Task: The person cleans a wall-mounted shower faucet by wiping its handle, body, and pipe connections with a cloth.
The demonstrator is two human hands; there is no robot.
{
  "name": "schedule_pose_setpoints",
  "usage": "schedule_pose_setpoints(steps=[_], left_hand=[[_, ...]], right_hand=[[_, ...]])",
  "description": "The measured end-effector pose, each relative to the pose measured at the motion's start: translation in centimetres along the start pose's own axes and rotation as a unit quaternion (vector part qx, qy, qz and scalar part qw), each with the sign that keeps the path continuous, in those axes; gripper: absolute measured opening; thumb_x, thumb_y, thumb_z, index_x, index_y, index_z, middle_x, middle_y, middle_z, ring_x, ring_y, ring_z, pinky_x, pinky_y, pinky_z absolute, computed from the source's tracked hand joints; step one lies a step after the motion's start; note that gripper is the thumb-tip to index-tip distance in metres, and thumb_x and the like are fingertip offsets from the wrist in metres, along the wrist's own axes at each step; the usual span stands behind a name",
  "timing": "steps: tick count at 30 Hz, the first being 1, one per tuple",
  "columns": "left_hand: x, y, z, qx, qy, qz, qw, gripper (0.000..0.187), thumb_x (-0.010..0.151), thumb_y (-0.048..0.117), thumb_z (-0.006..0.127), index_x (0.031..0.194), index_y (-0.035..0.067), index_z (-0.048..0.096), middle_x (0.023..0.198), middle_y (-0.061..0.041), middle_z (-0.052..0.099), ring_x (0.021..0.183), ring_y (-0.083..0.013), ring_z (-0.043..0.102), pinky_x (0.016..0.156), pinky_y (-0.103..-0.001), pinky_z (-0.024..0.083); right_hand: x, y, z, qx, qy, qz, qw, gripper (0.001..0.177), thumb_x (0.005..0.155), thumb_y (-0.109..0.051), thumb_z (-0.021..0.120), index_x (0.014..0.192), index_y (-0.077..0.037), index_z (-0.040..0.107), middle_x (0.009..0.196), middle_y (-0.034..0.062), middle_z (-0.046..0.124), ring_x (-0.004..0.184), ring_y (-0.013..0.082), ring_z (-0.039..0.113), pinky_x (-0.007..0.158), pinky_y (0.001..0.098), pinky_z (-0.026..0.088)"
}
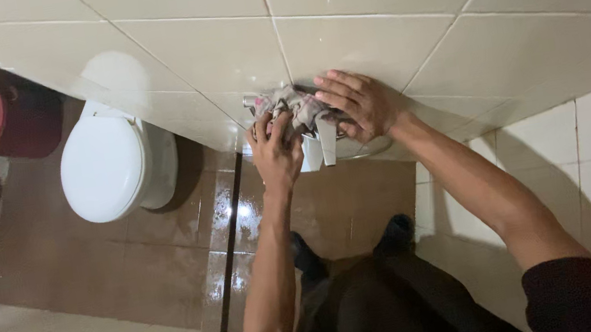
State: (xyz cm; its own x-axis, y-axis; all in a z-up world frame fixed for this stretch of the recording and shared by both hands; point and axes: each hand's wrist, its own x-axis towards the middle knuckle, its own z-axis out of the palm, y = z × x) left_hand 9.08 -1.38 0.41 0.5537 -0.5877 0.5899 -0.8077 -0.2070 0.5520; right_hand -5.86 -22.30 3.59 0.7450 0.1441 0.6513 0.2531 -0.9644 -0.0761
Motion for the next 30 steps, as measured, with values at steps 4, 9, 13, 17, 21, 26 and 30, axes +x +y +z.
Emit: schedule_pose_setpoints(steps=[4, 9, 13, 17, 21, 26, 30], left_hand=[[-0.1, 1.9, -0.1, -0.01, 0.022, -0.047, 0.999, 0.044, 0.077, 0.018, 0.084, 0.119, 0.017, 0.07, 0.123, -0.017, 0.063, 0.111, -0.0415, 0.057, 0.095, -0.049, 0.048], [-2.5, 3.4, 1.9, -0.053, 0.008, -0.242, 0.969, 0.037, 0.09, 0.024, 0.079, 0.124, 0.015, 0.069, 0.118, -0.015, 0.062, 0.104, -0.0318, 0.063, 0.085, -0.038, 0.056], [-3.3, 5.9, 2.4, -0.082, 0.1, -0.232, 0.964, 0.039, 0.089, 0.024, 0.078, 0.124, 0.011, 0.068, 0.113, -0.012, 0.066, 0.101, -0.0278, 0.068, 0.086, -0.036, 0.056], [-3.6, 7.0, 2.8, -0.052, 0.115, -0.293, 0.948, 0.04, 0.09, 0.031, 0.079, 0.121, 0.009, 0.068, 0.116, -0.013, 0.065, 0.104, -0.0283, 0.066, 0.089, -0.039, 0.055], [-2.5, 6.4, 3.6, 0.097, 0.128, -0.2, 0.966, 0.041, 0.083, 0.028, 0.082, 0.112, 0.004, 0.065, 0.134, -0.023, 0.055, 0.12, -0.0475, 0.048, 0.088, -0.049, 0.049], [-1.1, 4.9, 3.2, 0.079, 0.096, -0.233, 0.964, 0.04, 0.085, 0.028, 0.081, 0.116, 0.011, 0.064, 0.135, -0.011, 0.061, 0.118, -0.0365, 0.056, 0.096, -0.05, 0.052], [0.9, 3.7, 2.5, 0.046, 0.009, -0.338, 0.94, 0.042, 0.088, 0.026, 0.076, 0.127, 0.015, 0.062, 0.132, -0.006, 0.064, 0.115, -0.03, 0.058, 0.095, -0.047, 0.054]], right_hand=[[0.2, 0.1, -0.1, -0.017, 0.007, -0.023, 1.0, 0.058, 0.11, -0.04, 0.064, 0.154, -0.007, 0.046, 0.162, 0.011, 0.048, 0.153, 0.0326, 0.039, 0.13, 0.0469, 0.039], [-0.3, 0.3, 0.3, -0.015, -0.02, -0.032, 0.999, 0.079, 0.091, -0.059, 0.067, 0.151, -0.013, 0.043, 0.157, 0.011, 0.044, 0.145, 0.0355, 0.037, 0.122, 0.0517, 0.036], [-0.4, 0.2, -0.6, -0.028, -0.023, -0.038, 0.999, 0.074, 0.096, -0.053, 0.066, 0.153, -0.013, 0.044, 0.161, 0.009, 0.044, 0.151, 0.0332, 0.035, 0.124, 0.05, 0.037], [-0.2, 0.1, -0.8, -0.029, -0.014, -0.051, 0.998, 0.076, 0.101, -0.059, 0.063, 0.155, -0.011, 0.043, 0.163, 0.0102, 0.043, 0.152, 0.0328, 0.033, 0.124, 0.0492, 0.037], [0.1, -0.3, -0.5, -0.03, -0.006, -0.042, 0.999, 0.077, 0.098, -0.064, 0.059, 0.153, -0.012, 0.042, 0.16, 0.0107, 0.042, 0.148, 0.0324, 0.033, 0.123, 0.0488, 0.036], [0.1, -0.2, -0.8, -0.042, -0.01, -0.045, 0.998, 0.075, 0.102, -0.06, 0.06, 0.156, -0.011, 0.041, 0.161, 0.0104, 0.043, 0.15, 0.0314, 0.033, 0.123, 0.0472, 0.037], [0.0, 0.1, -0.3, -0.044, -0.011, -0.035, 0.998, 0.076, 0.101, -0.062, 0.058, 0.156, -0.013, 0.038, 0.161, 0.0102, 0.042, 0.151, 0.0305, 0.031, 0.124, 0.0472, 0.036]])
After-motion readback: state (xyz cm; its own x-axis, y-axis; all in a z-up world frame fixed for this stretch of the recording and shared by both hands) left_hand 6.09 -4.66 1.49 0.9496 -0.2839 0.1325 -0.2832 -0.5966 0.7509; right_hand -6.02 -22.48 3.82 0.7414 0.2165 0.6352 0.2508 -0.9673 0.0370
